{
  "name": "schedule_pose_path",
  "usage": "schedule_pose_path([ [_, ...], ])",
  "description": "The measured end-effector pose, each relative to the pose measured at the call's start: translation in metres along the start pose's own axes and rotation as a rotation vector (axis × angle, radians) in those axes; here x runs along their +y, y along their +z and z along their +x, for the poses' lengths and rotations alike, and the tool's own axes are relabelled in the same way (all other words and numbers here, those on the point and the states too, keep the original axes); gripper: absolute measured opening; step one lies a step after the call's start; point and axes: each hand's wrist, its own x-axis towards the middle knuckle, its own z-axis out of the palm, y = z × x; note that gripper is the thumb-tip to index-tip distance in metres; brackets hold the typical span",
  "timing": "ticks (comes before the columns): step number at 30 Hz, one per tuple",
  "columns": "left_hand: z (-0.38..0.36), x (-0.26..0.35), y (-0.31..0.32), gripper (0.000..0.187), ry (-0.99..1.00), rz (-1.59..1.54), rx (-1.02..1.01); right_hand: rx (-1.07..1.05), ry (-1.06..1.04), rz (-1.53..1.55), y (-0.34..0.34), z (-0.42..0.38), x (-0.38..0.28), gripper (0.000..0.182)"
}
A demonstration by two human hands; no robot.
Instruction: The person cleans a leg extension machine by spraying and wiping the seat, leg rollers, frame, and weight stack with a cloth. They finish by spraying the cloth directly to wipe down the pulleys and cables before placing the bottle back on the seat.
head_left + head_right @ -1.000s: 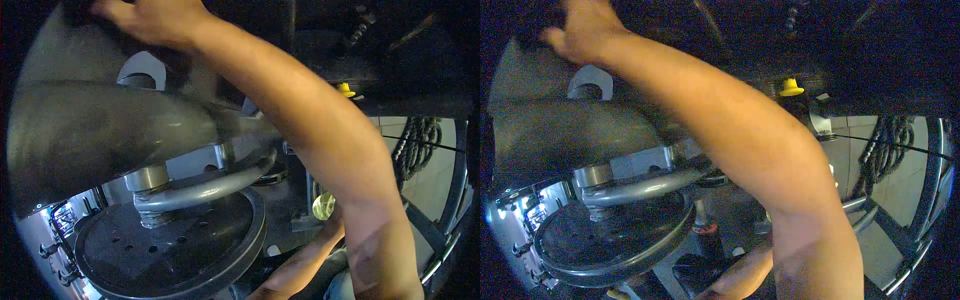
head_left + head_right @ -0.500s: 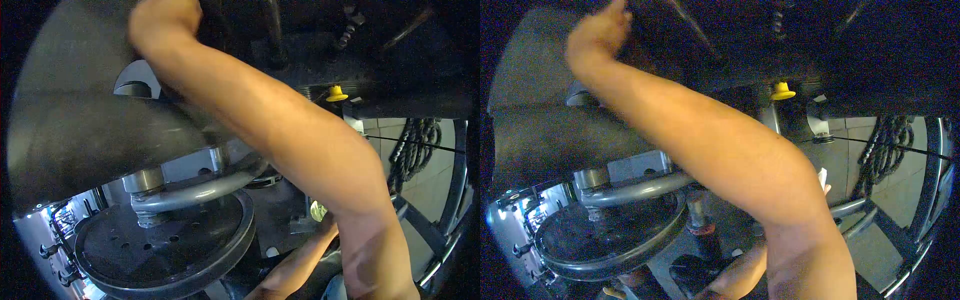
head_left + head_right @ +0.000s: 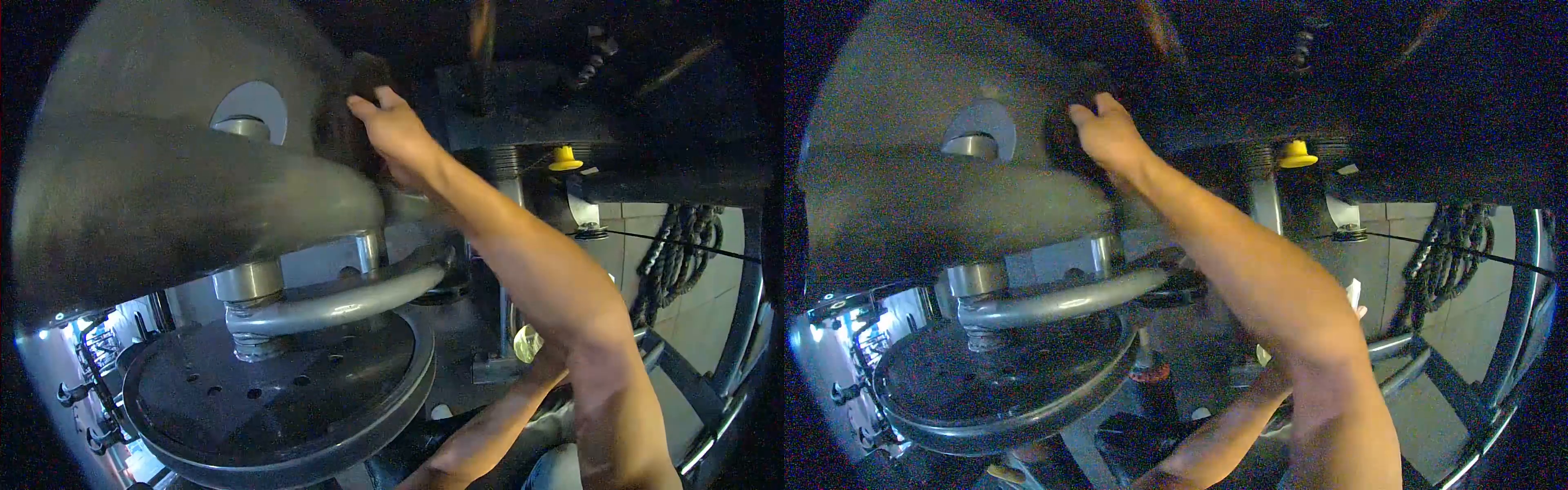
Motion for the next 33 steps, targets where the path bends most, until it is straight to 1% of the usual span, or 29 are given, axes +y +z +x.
schedule_pose_path([
  [1,0.000,0.001,0.001,0.041,-0.001,-0.002,0.004,-0.150,-0.028,0.099,0.011,-0.015,-0.021,0.039],
  [2,0.002,0.003,0.001,0.041,0.002,0.003,0.011,-0.293,-0.065,0.200,0.025,-0.031,-0.056,0.042],
  [3,0.002,0.001,0.002,0.041,0.002,0.004,0.001,-0.423,-0.171,0.122,0.040,-0.038,-0.082,0.043],
  [4,0.003,0.002,0.002,0.041,0.003,0.004,0.004,-0.453,-0.440,-0.035,0.058,-0.044,-0.108,0.039],
  [5,0.004,0.002,0.002,0.041,0.005,0.004,0.004,-0.436,-0.793,-0.181,0.085,-0.036,-0.127,0.037],
  [7,0.008,0.002,0.002,0.042,0.010,0.007,0.011,-0.410,-1.097,-0.294,0.100,-0.035,-0.143,0.036],
  [10,0.015,0.002,0.002,0.043,0.016,0.013,0.019,-0.432,-0.952,-0.181,0.080,-0.070,-0.131,0.041],
  [12,0.019,0.004,0.004,0.043,0.021,0.015,0.022,-0.439,-0.702,-0.123,0.049,-0.086,-0.107,0.042],
  [14,0.024,0.006,0.003,0.043,0.026,0.022,0.035,-0.505,-0.477,-0.241,0.002,-0.089,-0.064,0.033],
  [15,0.026,0.005,0.005,0.044,0.032,0.032,0.024,-0.422,-0.315,-0.161,-0.010,-0.103,-0.055,0.035],
  [16,0.030,0.005,0.003,0.044,0.035,0.041,0.024,-0.445,-0.063,-0.188,-0.016,-0.121,-0.064,0.035],
  [18,0.040,0.003,0.003,0.044,0.037,0.058,0.028,-0.541,-0.386,-0.382,-0.007,-0.141,-0.066,0.036],
  [20,0.050,0.002,0.005,0.045,0.046,0.069,0.026,-0.730,-0.493,-0.570,0.024,-0.153,-0.082,0.030],
  [22,0.061,0.002,0.010,0.045,0.055,0.073,0.024,-0.903,-0.510,-0.598,0.042,-0.155,-0.094,0.034],
  [25,0.066,0.003,0.010,0.046,0.059,0.073,0.006,-1.032,-0.248,-0.562,0.042,-0.149,-0.097,0.036],
  [28,0.048,0.005,-0.004,0.047,0.078,0.119,0.000,-0.629,-0.494,-0.655,0.010,-0.161,-0.055,0.040],
  [30,0.034,0.005,-0.008,0.047,0.107,0.154,0.022,-0.488,0.089,-0.751,-0.032,-0.144,-0.039,0.039],
  [31,0.033,0.002,-0.011,0.047,0.127,0.177,0.026,-0.296,0.264,-0.747,-0.053,-0.132,0.001,0.046],
  [32,0.031,0.000,-0.009,0.047,0.153,0.211,0.055,-0.098,0.435,-0.736,-0.068,-0.121,0.032,0.053],
  [33,0.032,-0.003,-0.005,0.048,0.185,0.260,0.091,0.016,0.363,-0.505,-0.065,-0.114,0.030,0.053],
])
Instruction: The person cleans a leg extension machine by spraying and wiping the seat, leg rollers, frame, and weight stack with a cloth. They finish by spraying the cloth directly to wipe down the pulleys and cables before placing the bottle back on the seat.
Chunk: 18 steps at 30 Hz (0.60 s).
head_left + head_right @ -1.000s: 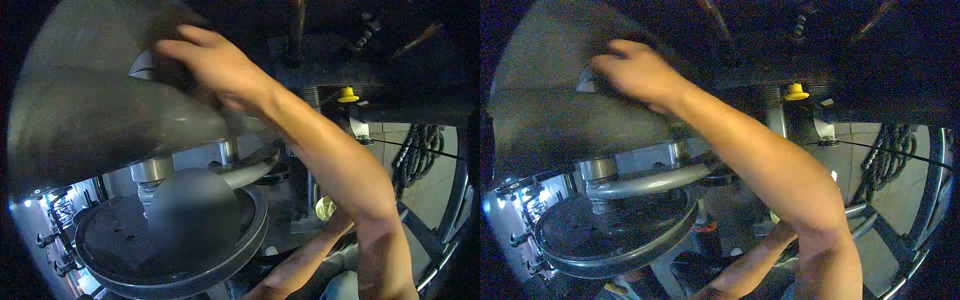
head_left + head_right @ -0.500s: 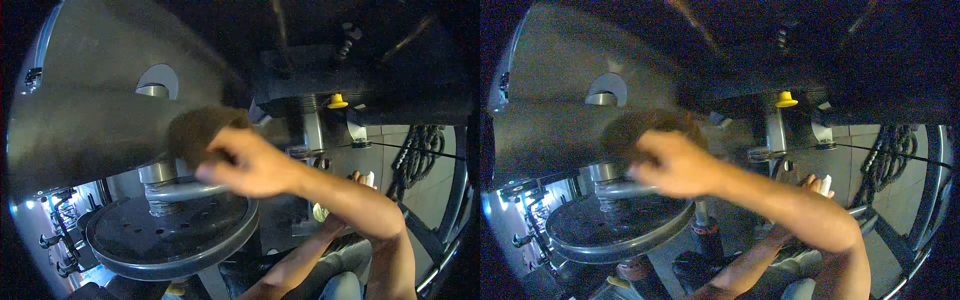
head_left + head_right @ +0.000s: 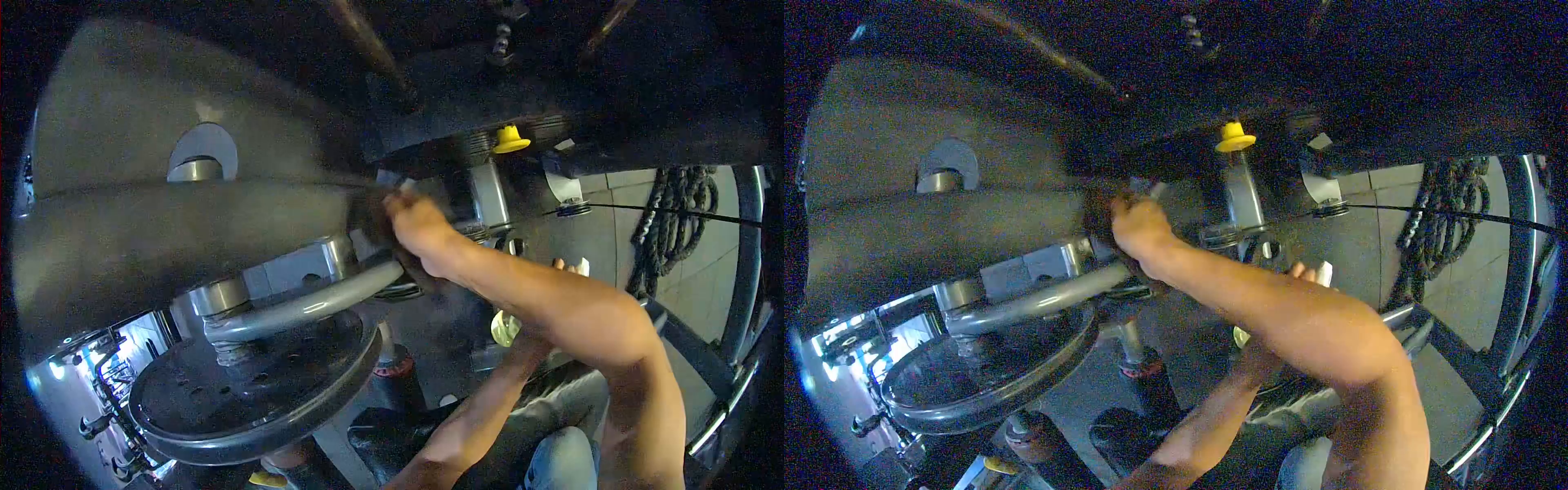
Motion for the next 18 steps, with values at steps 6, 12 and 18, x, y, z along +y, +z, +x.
schedule_pose_path([
  [6,0.020,0.019,-0.010,0.049,-0.211,-0.070,-0.209,0.047,-0.772,0.138,0.040,-0.031,-0.119,0.050],
  [12,0.006,0.055,0.042,0.046,-0.348,-0.205,0.047,-0.097,-0.444,-0.309,0.015,0.042,-0.023,0.060],
  [18,0.004,0.032,0.067,0.044,-0.204,-0.236,0.011,-0.813,-0.500,-0.299,-0.015,0.121,0.190,0.065],
])
